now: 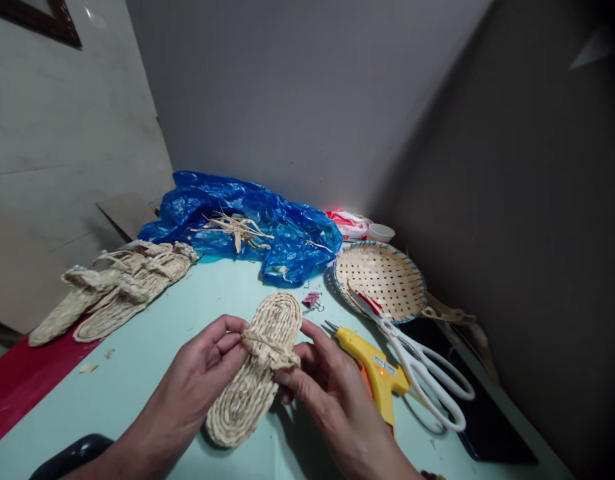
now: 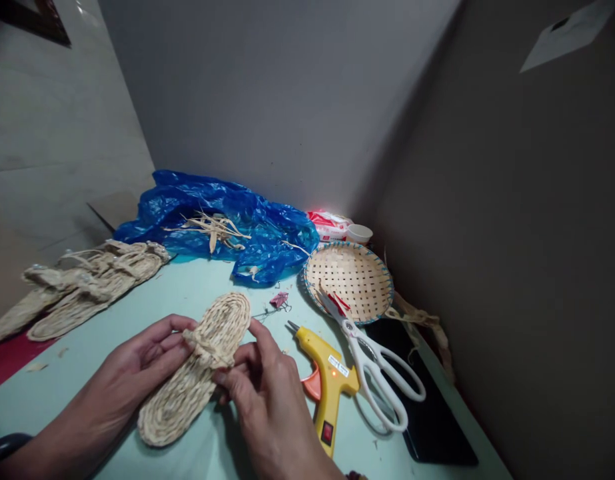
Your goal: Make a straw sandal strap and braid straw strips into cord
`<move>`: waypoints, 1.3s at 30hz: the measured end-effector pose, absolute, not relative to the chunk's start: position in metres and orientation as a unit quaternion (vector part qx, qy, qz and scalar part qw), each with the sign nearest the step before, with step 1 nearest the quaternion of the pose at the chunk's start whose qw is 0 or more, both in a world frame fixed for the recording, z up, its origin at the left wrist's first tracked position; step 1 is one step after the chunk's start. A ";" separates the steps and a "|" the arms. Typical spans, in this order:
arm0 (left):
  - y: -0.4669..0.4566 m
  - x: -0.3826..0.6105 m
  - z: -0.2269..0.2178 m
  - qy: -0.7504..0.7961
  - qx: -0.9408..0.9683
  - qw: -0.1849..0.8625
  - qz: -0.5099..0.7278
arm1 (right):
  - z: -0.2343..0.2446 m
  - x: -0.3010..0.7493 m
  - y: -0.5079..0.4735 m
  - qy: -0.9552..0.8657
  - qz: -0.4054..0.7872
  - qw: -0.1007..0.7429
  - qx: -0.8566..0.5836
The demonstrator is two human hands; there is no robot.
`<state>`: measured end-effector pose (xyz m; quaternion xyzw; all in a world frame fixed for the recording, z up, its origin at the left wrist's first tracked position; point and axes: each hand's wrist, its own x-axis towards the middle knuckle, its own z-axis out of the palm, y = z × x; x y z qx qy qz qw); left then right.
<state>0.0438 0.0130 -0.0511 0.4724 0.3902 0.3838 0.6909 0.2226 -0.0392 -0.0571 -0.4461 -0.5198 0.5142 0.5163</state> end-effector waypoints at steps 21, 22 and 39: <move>0.022 0.045 -0.064 0.405 0.528 0.653 0.360 | -0.073 0.227 -0.043 -0.637 0.231 0.464 -0.571; 0.021 0.045 -0.064 0.414 0.535 0.644 0.358 | -0.073 0.227 -0.044 -0.663 0.173 0.455 -0.569; 0.033 0.024 -0.049 0.490 0.802 0.294 0.173 | -0.066 0.216 -0.038 -0.836 0.019 0.234 -0.496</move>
